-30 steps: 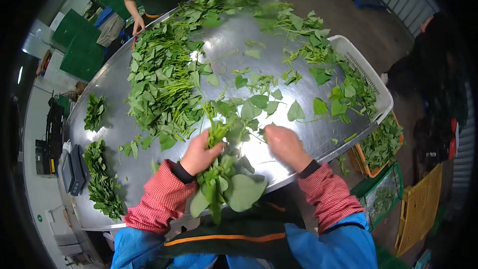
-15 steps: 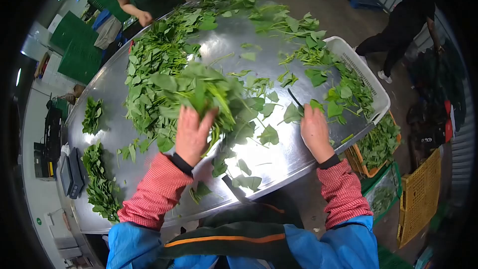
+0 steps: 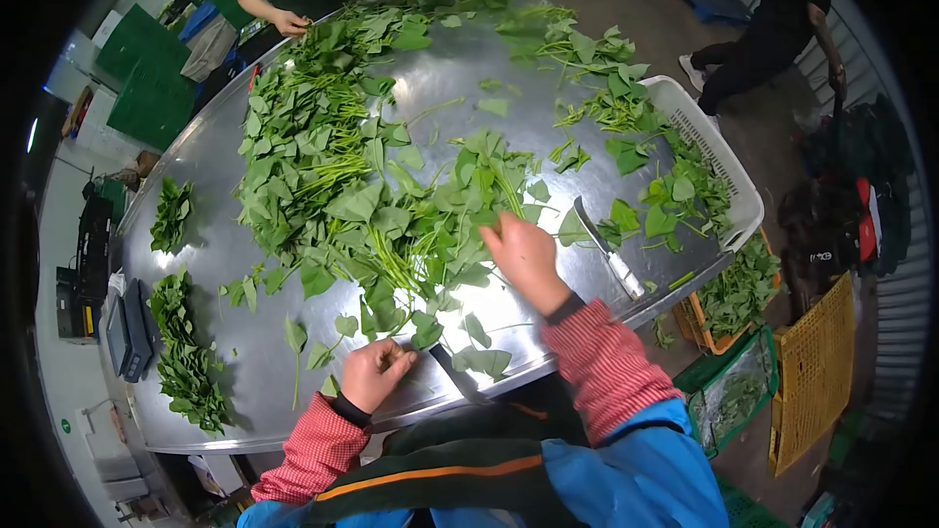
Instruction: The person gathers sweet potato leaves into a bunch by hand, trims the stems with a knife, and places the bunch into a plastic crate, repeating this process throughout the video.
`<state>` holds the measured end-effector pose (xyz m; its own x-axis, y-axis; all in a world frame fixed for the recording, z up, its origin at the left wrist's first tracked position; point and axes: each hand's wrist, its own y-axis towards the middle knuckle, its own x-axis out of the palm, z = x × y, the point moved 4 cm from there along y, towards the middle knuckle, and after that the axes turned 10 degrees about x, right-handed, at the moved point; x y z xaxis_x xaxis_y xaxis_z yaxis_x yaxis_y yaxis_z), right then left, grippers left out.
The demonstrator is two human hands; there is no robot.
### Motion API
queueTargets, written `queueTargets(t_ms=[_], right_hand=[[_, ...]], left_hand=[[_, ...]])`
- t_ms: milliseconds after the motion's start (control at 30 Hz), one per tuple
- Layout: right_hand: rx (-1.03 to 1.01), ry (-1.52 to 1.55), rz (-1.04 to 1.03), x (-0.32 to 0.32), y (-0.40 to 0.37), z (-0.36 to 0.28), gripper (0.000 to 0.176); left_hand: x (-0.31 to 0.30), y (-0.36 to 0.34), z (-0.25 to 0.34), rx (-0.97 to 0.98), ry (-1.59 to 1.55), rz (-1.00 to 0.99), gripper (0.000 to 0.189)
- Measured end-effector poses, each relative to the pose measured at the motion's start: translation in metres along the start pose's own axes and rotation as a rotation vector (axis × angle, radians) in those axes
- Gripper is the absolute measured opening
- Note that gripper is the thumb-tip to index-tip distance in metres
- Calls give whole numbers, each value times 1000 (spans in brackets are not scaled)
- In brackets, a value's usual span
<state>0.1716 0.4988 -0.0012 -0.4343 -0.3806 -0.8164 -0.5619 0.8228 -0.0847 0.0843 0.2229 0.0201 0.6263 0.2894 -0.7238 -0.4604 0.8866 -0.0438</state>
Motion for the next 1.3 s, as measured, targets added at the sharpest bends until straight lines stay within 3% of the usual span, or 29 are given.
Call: queueTargets(t_ms=[100,200,233,333,367,467,500,600,767,833,1000,1133,1233,1300], right_hand=[[-52,-139,-12,31,20,6,23],[248,688,-379,21,30,16,22],[398,1234,-614,-5,18,8,20],[353,1075,-588,-14,9,38,20],[425,903,-558,-4,4,53,18],[425,1063,-562,-16,-21,41,18],[409,1082,-566,-18,-26,39,16],[311,977,-423,-14,-40,36,14],[15,467,-189,-29,-63,2,21],[-143,376,-86,-31,-68,-14,19],[-395,300,19,-38,-83,-30,21],[-556,132,-277,-28,-109,-17,24],[-516,-441,-884,2,-111,28,27],[-266,-94,-788,-20,-72,18,26]], left_hand=[[9,7,7,-53,-230,6,15],[7,20,17,-21,-396,23,13],[12,21,10,-47,-484,-2,11],[24,33,5,-180,-886,-6,9],[28,40,3,-148,-958,-33,10],[22,64,18,-110,-1038,-39,11],[23,69,19,-226,-1086,-38,12],[22,93,37,-181,-1061,-13,16],[43,118,48,-268,-1138,56,15],[53,119,37,-280,-1119,3,13],[54,113,28,-435,-1438,172,5],[43,111,-8,-429,-1646,303,7],[22,104,1,-417,-1628,323,13],[21,96,0,-426,-1672,305,11]])
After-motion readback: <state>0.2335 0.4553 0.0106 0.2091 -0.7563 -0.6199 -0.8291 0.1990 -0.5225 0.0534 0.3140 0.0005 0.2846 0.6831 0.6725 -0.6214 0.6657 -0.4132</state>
